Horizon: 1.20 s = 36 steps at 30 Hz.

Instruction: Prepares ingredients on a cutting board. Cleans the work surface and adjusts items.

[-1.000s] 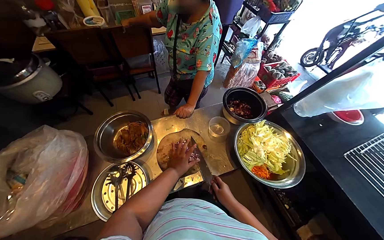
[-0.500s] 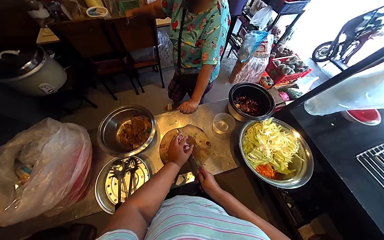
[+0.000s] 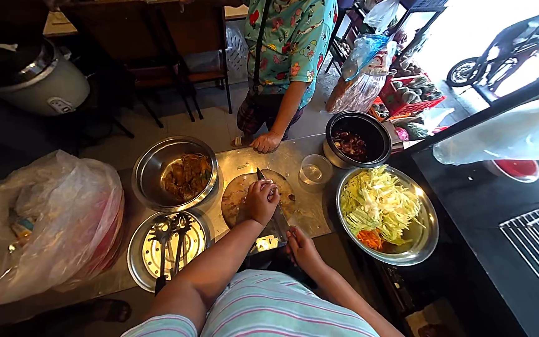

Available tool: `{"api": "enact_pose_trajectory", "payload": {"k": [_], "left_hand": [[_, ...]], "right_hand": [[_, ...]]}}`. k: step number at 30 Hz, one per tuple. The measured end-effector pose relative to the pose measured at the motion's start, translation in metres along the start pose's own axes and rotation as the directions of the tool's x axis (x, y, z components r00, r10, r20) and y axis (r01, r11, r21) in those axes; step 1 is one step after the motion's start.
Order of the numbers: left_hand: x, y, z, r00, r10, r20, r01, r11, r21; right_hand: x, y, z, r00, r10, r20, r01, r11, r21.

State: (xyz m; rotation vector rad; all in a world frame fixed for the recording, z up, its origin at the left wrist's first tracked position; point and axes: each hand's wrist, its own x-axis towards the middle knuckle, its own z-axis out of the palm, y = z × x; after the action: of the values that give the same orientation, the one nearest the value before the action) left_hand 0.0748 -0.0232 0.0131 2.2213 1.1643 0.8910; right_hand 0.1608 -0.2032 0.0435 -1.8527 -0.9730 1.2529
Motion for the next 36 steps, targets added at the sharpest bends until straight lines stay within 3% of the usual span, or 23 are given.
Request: {"api": "enact_pose_trajectory", "payload": {"k": [6, 15, 20, 25, 31, 34, 36], "left_hand": [[0.006, 0.010, 0.008, 0.998, -0.022, 0.053, 0.019, 0.998, 0.053], [0.020, 0.026, 0.016, 1.000, -0.022, 0.018, 0.021, 0.996, 0.089], [0.051, 0.062, 0.027, 0.998, -0.009, 0.067, 0.007, 0.999, 0.031], [0.094, 0.104, 0.072, 0.996, 0.035, 0.080, -0.027, 0.995, -0.092], [0.121, 0.116, 0.136, 0.996, 0.044, 0.076, -0.027, 0.977, -0.213], [0.115, 0.106, 0.145, 0.985, -0.059, 0.161, 0.092, 0.975, -0.205], [0.109, 0.098, 0.146, 0.986, -0.070, 0.150, 0.098, 0.977, -0.188]], "right_hand": [[-0.002, -0.008, -0.019, 0.995, 0.084, 0.044, -0.086, 0.995, 0.051], [0.006, -0.020, -0.050, 0.982, 0.147, 0.114, -0.153, 0.987, 0.042], [0.004, -0.034, -0.087, 0.990, 0.129, 0.048, -0.132, 0.990, 0.055], [0.011, -0.045, -0.137, 0.980, 0.174, -0.093, -0.171, 0.984, 0.046], [0.040, -0.037, -0.181, 0.962, 0.183, -0.201, -0.229, 0.945, -0.235], [0.046, -0.033, -0.184, 0.962, 0.170, -0.213, -0.246, 0.876, -0.415], [0.046, -0.032, -0.182, 0.962, 0.170, -0.213, -0.255, 0.838, -0.482]]}}
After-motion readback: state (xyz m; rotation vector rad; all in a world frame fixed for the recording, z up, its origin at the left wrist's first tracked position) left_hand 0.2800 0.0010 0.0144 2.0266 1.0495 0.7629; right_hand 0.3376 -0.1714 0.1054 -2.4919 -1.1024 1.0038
